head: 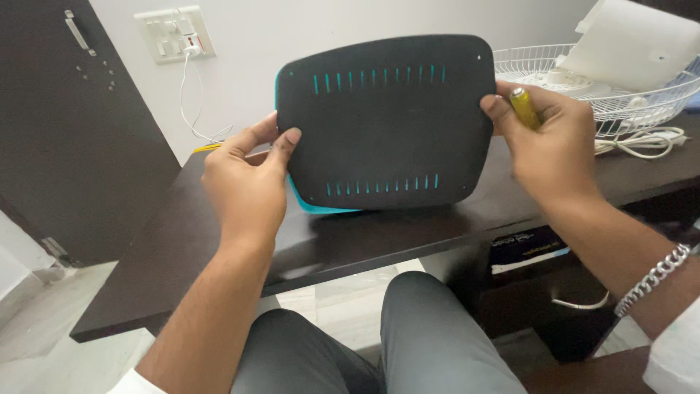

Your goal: The person aligns a black plastic cover over a teal electronics housing and secures it by tightening four screws with a yellow-handled screwdriver. The device is placed on a dark desk next to a white fan.

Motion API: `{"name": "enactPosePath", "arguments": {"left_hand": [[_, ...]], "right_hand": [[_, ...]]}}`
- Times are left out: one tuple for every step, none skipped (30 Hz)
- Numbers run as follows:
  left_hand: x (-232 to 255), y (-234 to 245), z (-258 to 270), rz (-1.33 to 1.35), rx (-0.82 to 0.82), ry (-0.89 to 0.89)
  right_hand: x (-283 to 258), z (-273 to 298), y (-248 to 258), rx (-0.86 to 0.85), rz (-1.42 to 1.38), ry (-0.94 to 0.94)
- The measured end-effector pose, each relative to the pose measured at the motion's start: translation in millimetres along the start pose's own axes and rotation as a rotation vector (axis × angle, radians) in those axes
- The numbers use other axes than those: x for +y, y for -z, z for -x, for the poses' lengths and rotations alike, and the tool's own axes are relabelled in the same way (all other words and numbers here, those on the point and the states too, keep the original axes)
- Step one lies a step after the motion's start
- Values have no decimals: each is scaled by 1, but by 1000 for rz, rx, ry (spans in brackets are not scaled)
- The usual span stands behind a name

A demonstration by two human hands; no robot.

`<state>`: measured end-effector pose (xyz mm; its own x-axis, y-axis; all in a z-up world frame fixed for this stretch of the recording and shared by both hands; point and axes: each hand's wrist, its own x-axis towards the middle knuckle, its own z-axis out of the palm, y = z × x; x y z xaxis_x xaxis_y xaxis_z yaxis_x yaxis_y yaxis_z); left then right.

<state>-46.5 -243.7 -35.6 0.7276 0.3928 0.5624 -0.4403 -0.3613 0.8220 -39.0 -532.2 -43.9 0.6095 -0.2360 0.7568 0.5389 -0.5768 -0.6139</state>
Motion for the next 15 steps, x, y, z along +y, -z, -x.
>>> {"name": "enactPosePath", "arguments": {"left_hand": [[-2, -1, -1, 10, 11, -49], [-4, -3, -2, 20, 22, -98], [-6, -4, -3, -8, 37, -113], [-9, -5, -6, -35, 52, -127], [-11, -7, -7, -62, 66, -143], [-14, -8, -8, -77, 76, -173], [-17, -9, -10, -93, 85, -204], [-19, -10, -11, -108, 95, -235], [-21, -11, -11, -54, 80, -177], [-23, -12, -12, -1, 65, -120], [-24, -13, -12, 52, 50, -62], [-25, -13, -12, 56, 52, -59], [-25, -14, -12, 61, 53, -56], [-25, -15, -12, 66, 55, -54], [-24, -14, -12, 46, 59, -59]], "right_hand": [[3, -2, -3, 5, -13, 70], [6, -5, -6, 3, -15, 67], [9, -7, -9, -2, -17, 63], [12, -9, -11, -7, -19, 58], [14, -10, -14, 3, -15, 53], [17, -11, -17, 12, -11, 49], [19, -12, -20, 22, -7, 44], [21, -13, -21, 15, -14, 41], [23, -13, -23, 8, -21, 36], [24, -12, -24, 1, -28, 32], [24, -12, -26, 3, -31, 39], [25, -12, -27, 4, -35, 47], [25, -12, -28, 7, -37, 55], [25, -12, -28, 8, -36, 40], [24, -12, -30, 10, -36, 27]]}}
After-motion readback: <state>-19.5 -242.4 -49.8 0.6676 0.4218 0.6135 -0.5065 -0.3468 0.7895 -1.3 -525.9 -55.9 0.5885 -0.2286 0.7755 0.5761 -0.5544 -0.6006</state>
